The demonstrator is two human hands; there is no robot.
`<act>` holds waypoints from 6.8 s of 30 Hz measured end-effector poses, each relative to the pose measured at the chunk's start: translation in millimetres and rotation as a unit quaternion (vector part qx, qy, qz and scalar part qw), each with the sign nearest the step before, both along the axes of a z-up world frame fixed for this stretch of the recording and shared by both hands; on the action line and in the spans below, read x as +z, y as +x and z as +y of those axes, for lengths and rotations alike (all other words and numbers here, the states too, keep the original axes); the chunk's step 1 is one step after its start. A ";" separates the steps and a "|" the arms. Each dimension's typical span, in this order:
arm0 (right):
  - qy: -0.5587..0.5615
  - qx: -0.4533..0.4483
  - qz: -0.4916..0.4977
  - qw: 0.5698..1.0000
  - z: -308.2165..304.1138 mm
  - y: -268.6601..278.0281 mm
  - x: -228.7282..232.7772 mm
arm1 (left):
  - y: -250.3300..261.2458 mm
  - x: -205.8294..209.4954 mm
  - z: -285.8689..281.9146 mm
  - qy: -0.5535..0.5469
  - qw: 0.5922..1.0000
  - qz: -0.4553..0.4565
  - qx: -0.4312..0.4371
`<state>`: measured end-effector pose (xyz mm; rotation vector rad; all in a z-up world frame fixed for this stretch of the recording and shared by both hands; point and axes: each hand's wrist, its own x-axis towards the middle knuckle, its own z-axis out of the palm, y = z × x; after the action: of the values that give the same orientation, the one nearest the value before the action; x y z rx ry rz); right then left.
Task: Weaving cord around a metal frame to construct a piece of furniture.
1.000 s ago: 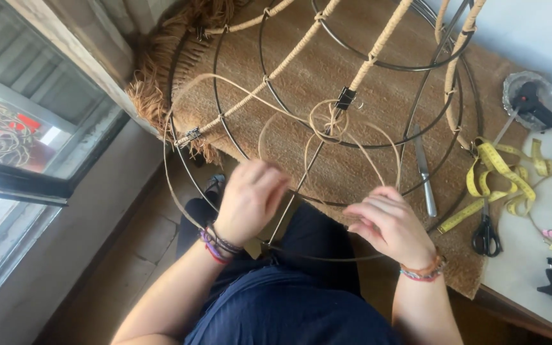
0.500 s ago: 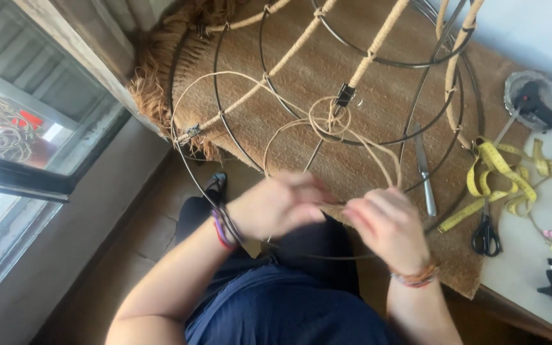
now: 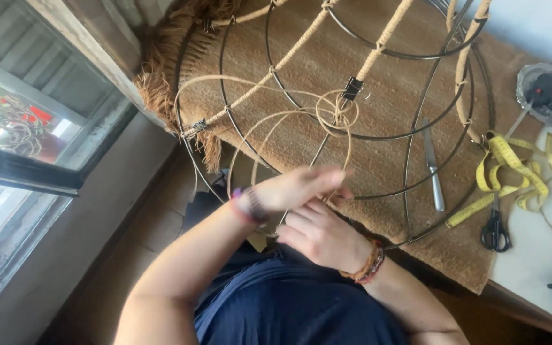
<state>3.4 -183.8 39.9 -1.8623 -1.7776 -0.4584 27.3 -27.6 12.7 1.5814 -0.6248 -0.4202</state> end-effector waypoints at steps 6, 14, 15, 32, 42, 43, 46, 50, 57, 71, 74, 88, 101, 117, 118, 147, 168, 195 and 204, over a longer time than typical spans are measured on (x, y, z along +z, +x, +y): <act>0.183 -0.301 0.149 0.924 -56.8 41.1 -5.9 | 9.9 7.8 12.1 0.183 0.976 0.016 0.114; 0.014 -0.103 0.630 0.770 -39.8 23.5 -74.2 | 21.8 -18.8 7.6 -0.246 0.940 0.238 -0.003; 0.014 -0.102 0.630 0.770 -32.7 21.4 -68.4 | 14.9 0.2 7.3 -0.246 0.940 0.238 -0.002; 0.137 -0.203 0.661 0.709 -30.1 35.2 -21.2 | -3.7 -31.3 60.0 0.295 0.939 -0.092 -0.150; -0.034 -0.175 -0.014 0.984 -47.1 71.1 -49.1 | -20.1 4.4 20.9 0.102 0.994 0.026 -0.002; -0.016 -0.178 -0.014 0.984 -51.1 74.3 -55.2 | -22.3 0.2 10.0 0.081 0.996 0.017 0.036; 0.008 -0.182 0.001 0.983 -55.6 81.0 -52.0 | -13.8 -56.6 -29.4 0.114 0.977 -0.044 0.173; 0.008 -0.165 0.026 0.986 -52.6 86.3 -36.4 | 10.4 -106.1 -76.9 0.055 0.969 -0.036 0.238; 0.023 -0.185 0.029 0.982 -105.0 100.5 -17.9 | -31.4 -91.6 64.9 0.333 0.895 -0.154 0.252; 0.036 -0.188 0.061 0.980 -92.9 64.3 15.7 | -79.5 -60.3 130.4 0.603 0.696 -0.235 0.311; 0.026 -0.158 0.064 0.985 -51.3 41.5 29.9 | -66.4 34.6 93.9 0.424 0.819 -0.341 0.185; 0.001 -0.168 0.042 0.985 -19.4 36.5 34.8 | -56.0 59.3 65.9 0.343 0.887 -0.233 0.200; 0.038 -0.280 0.131 0.950 -64.3 136.8 10.0 | 64.9 -31.0 87.8 0.573 0.676 -0.253 0.388; -0.266 -0.238 0.246 0.901 -41.0 200.7 11.3 | 184.0 -21.4 42.1 0.466 0.810 -0.230 0.272; -0.258 -0.270 0.186 0.909 -51.4 194.9 6.6 | 170.4 -12.7 49.3 0.394 0.816 -0.301 0.298; 0.010 -0.305 0.117 0.945 -122.1 47.5 49.5 | -24.7 4.1 70.3 0.274 0.868 -0.310 0.273; -0.034 -0.210 0.040 0.976 -69.2 39.6 56.9 | -74.5 52.5 25.2 0.227 0.866 -0.334 0.295; -0.034 -0.258 0.105 0.960 -71.8 44.5 57.7 | -72.6 -1.0 97.3 0.541 0.706 -0.288 0.356; -0.030 -0.207 0.077 0.975 -37.5 33.6 56.1 | -75.1 44.8 40.3 0.209 0.898 -0.250 0.296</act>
<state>37.0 -221.3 95.9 -2.2530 -1.3140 -0.3990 -47.8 12.7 57.4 2.2187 -0.4075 0.3528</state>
